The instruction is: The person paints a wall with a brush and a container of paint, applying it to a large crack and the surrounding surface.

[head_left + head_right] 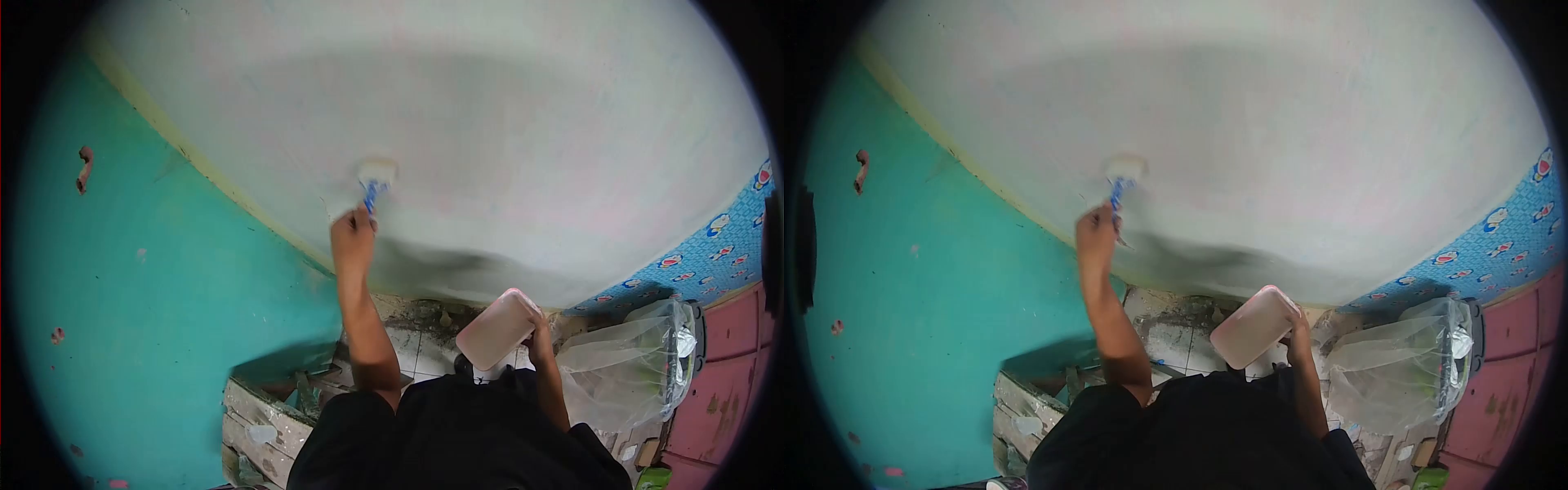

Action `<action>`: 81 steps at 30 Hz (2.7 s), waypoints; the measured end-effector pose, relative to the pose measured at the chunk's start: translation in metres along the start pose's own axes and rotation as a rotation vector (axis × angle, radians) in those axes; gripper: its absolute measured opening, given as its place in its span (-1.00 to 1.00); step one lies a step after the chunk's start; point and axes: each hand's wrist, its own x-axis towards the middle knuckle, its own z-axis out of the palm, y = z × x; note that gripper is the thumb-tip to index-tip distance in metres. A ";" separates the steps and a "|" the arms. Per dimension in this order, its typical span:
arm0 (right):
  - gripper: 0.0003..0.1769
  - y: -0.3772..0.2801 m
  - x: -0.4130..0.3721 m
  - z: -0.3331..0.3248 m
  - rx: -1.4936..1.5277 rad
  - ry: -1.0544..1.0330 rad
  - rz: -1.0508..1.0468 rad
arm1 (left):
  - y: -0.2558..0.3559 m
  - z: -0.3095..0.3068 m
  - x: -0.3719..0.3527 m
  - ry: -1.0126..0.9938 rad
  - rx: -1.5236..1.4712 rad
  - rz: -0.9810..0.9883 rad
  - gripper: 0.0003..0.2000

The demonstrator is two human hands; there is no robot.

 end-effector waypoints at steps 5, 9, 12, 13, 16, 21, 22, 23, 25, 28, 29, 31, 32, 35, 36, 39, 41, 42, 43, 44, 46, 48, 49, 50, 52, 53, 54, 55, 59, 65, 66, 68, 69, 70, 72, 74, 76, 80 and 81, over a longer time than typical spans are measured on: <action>-0.45 0.002 0.003 0.001 0.027 -0.040 0.034 | 0.099 0.000 -0.004 0.070 -0.317 0.120 -0.65; -0.44 0.005 0.002 -0.017 0.056 -0.039 0.031 | 0.015 0.032 0.001 0.041 -0.283 0.101 -0.65; -0.32 -0.004 -0.003 -0.029 -0.017 0.016 0.025 | -0.105 0.068 -0.022 0.069 -0.170 0.129 -0.65; -0.34 -0.001 -0.004 -0.037 -0.007 0.023 0.034 | -0.148 0.075 -0.033 0.058 -0.101 0.118 -0.66; -0.33 0.002 0.000 -0.062 0.004 0.014 0.041 | -0.280 0.088 -0.062 0.032 0.110 0.042 -0.62; -0.32 0.005 0.000 -0.080 0.007 0.029 0.033 | -0.287 0.085 -0.085 -0.039 0.310 -0.280 -0.57; -0.32 0.006 0.000 -0.083 0.006 0.014 0.032 | -0.275 0.084 -0.078 -0.029 0.283 -0.239 -0.57; -0.32 0.008 -0.001 -0.085 0.018 -0.002 0.037 | -0.264 0.082 -0.069 -0.019 0.256 -0.200 -0.57; -0.32 0.013 0.002 -0.087 0.042 -0.035 0.043 | -0.206 0.078 -0.045 -0.047 0.164 -0.196 -0.57; -0.31 0.017 0.004 -0.085 -0.006 -0.003 0.056 | -0.075 0.065 -0.030 -0.019 0.280 -0.059 -0.59; -0.31 0.016 0.003 -0.081 -0.003 -0.020 0.049 | -0.038 0.062 -0.028 0.027 0.332 0.034 -0.60; -0.30 0.012 0.000 -0.074 0.007 -0.047 0.034 | 0.024 0.058 -0.029 0.074 0.304 0.044 -0.60; -0.29 0.011 0.002 -0.072 -0.005 -0.061 0.037 | 0.049 0.058 -0.029 0.078 0.239 0.063 -0.61; -0.28 0.013 0.001 -0.069 -0.030 -0.096 0.060 | 0.118 0.059 -0.039 0.125 -0.001 0.120 -0.63; -0.28 0.014 0.002 -0.069 -0.027 -0.103 0.063 | 0.130 0.060 -0.039 0.147 -0.090 0.142 -0.64; -0.27 0.026 0.005 -0.076 0.014 -0.104 0.072 | 0.124 0.071 -0.035 0.222 -0.202 0.212 -0.64; -0.27 0.031 0.004 -0.087 0.026 -0.092 0.075 | 0.084 0.083 -0.035 0.138 -0.186 0.199 -0.63; -0.28 0.033 0.001 -0.094 0.020 -0.084 0.080 | 0.053 0.088 -0.038 0.099 -0.176 0.191 -0.62; -0.28 0.033 0.002 -0.097 0.013 -0.078 0.080 | 0.018 0.097 -0.042 0.113 -0.090 0.215 -0.64; -0.29 0.028 -0.001 -0.097 0.007 -0.054 0.085 | -0.020 0.107 -0.047 0.127 -0.006 0.241 -0.65; -0.32 0.015 -0.015 -0.099 -0.006 0.002 0.102 | -0.084 0.128 -0.068 0.166 0.056 0.186 -0.68; -0.29 0.019 -0.014 -0.113 0.000 -0.017 0.102 | -0.145 0.140 -0.089 0.145 0.126 0.084 -0.68; -0.28 0.021 -0.013 -0.120 0.005 -0.029 0.103 | -0.174 0.144 -0.097 0.138 0.173 0.044 -0.68; -0.27 0.021 -0.011 -0.124 0.004 -0.022 0.093 | -0.200 0.147 -0.105 0.132 0.221 0.004 -0.67; -0.25 0.022 -0.015 -0.132 -0.001 -0.005 0.081 | -0.231 0.146 -0.107 0.095 0.310 -0.078 -0.67; -0.24 0.021 -0.017 -0.134 -0.013 -0.011 0.079 | -0.243 0.143 -0.107 0.066 0.350 -0.116 -0.66; -0.24 0.011 -0.021 -0.131 -0.026 -0.017 0.075 | -0.248 0.142 -0.108 0.038 0.386 -0.154 -0.66; -0.23 0.005 -0.023 -0.131 -0.040 -0.024 0.070 | -0.235 0.138 -0.105 0.042 0.372 -0.140 -0.66; -0.25 0.028 -0.005 -0.143 -0.001 -0.060 0.107 | -0.119 0.108 -0.059 0.066 0.410 -0.026 -0.64; -0.28 0.012 -0.001 -0.121 -0.009 -0.054 0.074 | 0.097 0.061 -0.036 0.155 0.077 0.111 -0.62; -0.28 0.016 0.004 -0.119 -0.001 -0.060 0.092 | 0.124 0.062 -0.037 0.215 -0.008 0.143 -0.63; -0.27 0.031 0.010 -0.120 0.011 -0.060 0.137 | 0.140 0.062 -0.031 0.271 -0.117 0.203 -0.64; -0.27 0.032 0.009 -0.119 0.008 -0.068 0.130 | 0.138 0.063 -0.027 0.270 -0.145 0.227 -0.64; -0.27 0.033 0.008 -0.119 0.004 -0.074 0.125 | 0.135 0.065 -0.027 0.267 -0.174 0.248 -0.64; -0.26 0.036 0.003 -0.121 0.000 -0.071 0.120 | 0.088 0.073 -0.024 0.207 -0.135 0.208 -0.62; -0.25 0.041 0.003 -0.125 -0.002 -0.063 0.112 | 0.007 0.089 -0.024 0.180 -0.098 0.177 -0.60; -0.28 0.042 -0.002 -0.130 0.003 -0.037 0.134 | -0.076 0.106 -0.043 0.150 0.034 0.134 -0.59; -0.31 0.033 -0.007 -0.131 -0.018 -0.012 0.168 | -0.249 0.144 -0.092 0.171 0.106 0.124 -0.63; -0.32 0.033 -0.007 -0.134 -0.030 -0.002 0.179 | -0.283 0.147 -0.102 0.155 0.154 0.054 -0.64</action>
